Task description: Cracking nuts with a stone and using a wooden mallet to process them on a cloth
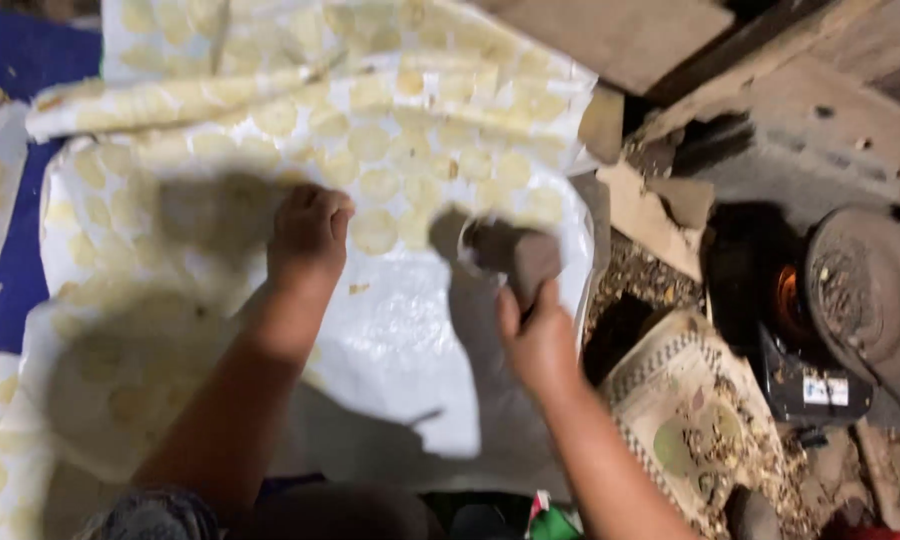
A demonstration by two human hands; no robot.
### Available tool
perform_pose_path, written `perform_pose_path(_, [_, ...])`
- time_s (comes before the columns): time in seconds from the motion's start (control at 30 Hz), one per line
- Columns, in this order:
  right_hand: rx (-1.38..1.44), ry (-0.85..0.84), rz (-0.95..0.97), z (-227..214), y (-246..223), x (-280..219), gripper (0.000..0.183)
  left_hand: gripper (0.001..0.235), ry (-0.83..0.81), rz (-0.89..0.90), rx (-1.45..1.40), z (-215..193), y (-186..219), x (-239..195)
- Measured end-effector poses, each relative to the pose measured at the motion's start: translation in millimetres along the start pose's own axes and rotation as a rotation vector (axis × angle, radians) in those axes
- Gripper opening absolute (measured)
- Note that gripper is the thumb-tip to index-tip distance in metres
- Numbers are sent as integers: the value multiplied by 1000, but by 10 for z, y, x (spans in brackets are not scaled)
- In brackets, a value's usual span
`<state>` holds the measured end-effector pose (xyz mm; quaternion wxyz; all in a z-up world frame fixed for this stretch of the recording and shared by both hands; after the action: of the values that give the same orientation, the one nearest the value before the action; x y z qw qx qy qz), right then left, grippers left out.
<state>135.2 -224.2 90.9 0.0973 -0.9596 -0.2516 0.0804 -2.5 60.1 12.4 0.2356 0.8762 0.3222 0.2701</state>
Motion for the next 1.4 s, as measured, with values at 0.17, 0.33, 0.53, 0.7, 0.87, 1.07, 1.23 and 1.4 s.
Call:
perform_pose_path(0.17, [109, -281, -50, 29, -138, 27, 61, 13, 155, 195, 183, -33, 53, -116])
perform_pose_path(0.33, [192, -133, -7, -924, -466, -67, 45, 13, -8, 236, 59, 252, 523, -508])
perform_pose_path(0.53, [415, 332, -282, -1240, -477, -498, 28, 10, -15, 260, 19, 372, 805, -635])
perform_pose_path(0.7, [296, -73, -64, 112, -549, -268, 44, 9, 52, 294, 91, -84, 638, -329])
perform_pose_path(0.87, [45, -382, -100, 119, -567, -78, 59, 14, -33, 180, -38, -134, -152, -79])
perform_pose_path(1.07, [160, -132, -83, -535, -596, -236, 57, 28, -195, -88, 29, -370, 225, -224])
perform_pose_path(1.23, [83, -174, -74, 294, -284, -253, 53, 16, 81, 258, -7, -335, 659, -549])
perform_pose_path(1.4, [210, -294, 4, -257, -390, -250, 49, 17, 18, 205, -184, 124, 734, -833])
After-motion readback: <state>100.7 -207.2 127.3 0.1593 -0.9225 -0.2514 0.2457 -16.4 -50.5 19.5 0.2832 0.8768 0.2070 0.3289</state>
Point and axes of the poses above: each hand's wrist, its own x-axis towards the middle knuckle, its own z-axis out of the palm, y = z × x, the point moved 3 cm from there along x, towards the middle knuckle, and after that the axes turned 7 degrees about -x, right-handed, at the moved point
